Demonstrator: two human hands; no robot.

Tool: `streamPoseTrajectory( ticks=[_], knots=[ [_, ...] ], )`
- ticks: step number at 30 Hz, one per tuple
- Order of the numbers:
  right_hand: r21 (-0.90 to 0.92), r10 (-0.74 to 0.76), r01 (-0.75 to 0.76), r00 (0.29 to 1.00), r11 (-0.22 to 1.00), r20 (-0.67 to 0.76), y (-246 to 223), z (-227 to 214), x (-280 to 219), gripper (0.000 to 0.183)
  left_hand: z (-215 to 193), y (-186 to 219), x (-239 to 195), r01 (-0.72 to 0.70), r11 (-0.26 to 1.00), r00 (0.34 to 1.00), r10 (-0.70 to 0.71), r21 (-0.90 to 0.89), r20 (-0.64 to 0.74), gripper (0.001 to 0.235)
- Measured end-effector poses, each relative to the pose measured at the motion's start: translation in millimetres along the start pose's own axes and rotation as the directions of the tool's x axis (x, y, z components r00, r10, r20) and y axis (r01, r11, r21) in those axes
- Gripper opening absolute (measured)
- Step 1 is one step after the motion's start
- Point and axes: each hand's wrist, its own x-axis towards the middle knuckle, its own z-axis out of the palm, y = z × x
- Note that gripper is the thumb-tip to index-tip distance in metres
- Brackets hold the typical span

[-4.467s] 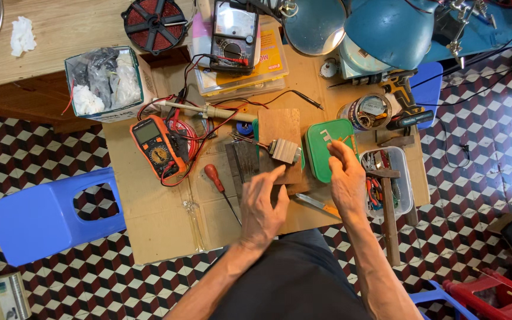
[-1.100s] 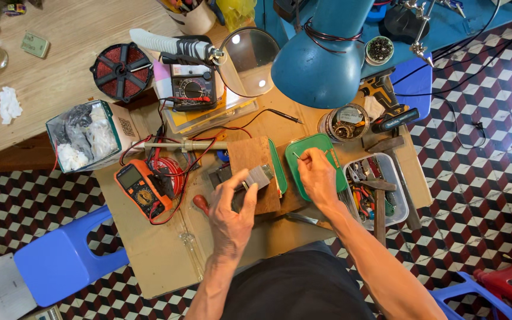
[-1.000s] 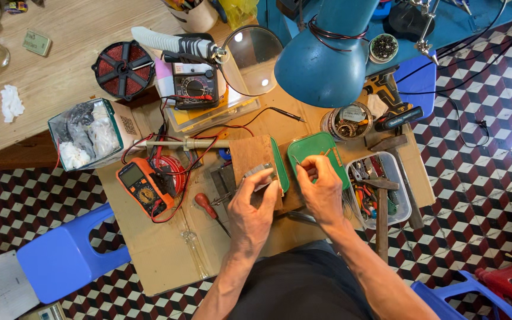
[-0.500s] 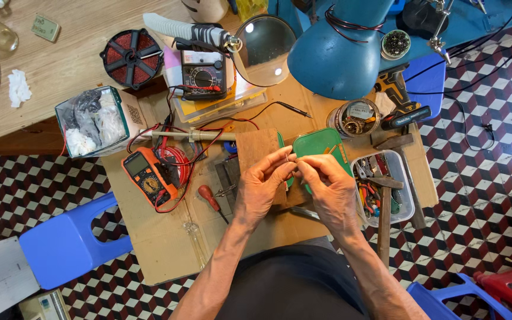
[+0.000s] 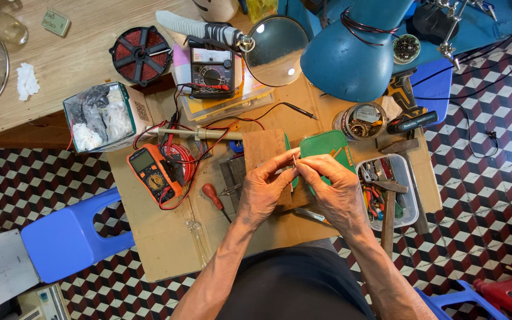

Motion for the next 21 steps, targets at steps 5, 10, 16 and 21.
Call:
streamPoseTrajectory(
  ticks=[5, 10, 16, 21],
  knots=[
    [0.010, -0.009, 0.009, 1.000, 1.000, 0.004, 4.4, 0.8, -0.8, 0.017, -0.7, -3.0, 0.6, 0.007, 1.000, 1.000, -0.007, -0.012, -0.001, 0.042],
    [-0.022, -0.045, 0.045, 0.999, 0.999, -0.003, 6.5, 1.2, -2.2, 0.016, 0.2, -2.7, -0.1, -0.007, 0.999, 1.000, 0.007, -0.047, 0.016, 0.042],
    [-0.033, -0.035, 0.035, 0.999, 0.999, -0.002, 8.4, 1.6, -3.5, 0.015, -0.6, 0.1, -2.4, 0.006, 1.000, 1.000, -0.006, -0.022, 0.015, 0.041],
    [-0.033, -0.046, 0.045, 0.999, 0.998, -0.004, 8.4, 1.9, -4.1, 0.015, 0.3, -0.3, -2.5, 0.004, 1.000, 1.000, -0.004, -0.006, 0.009, 0.040]
  ],
)
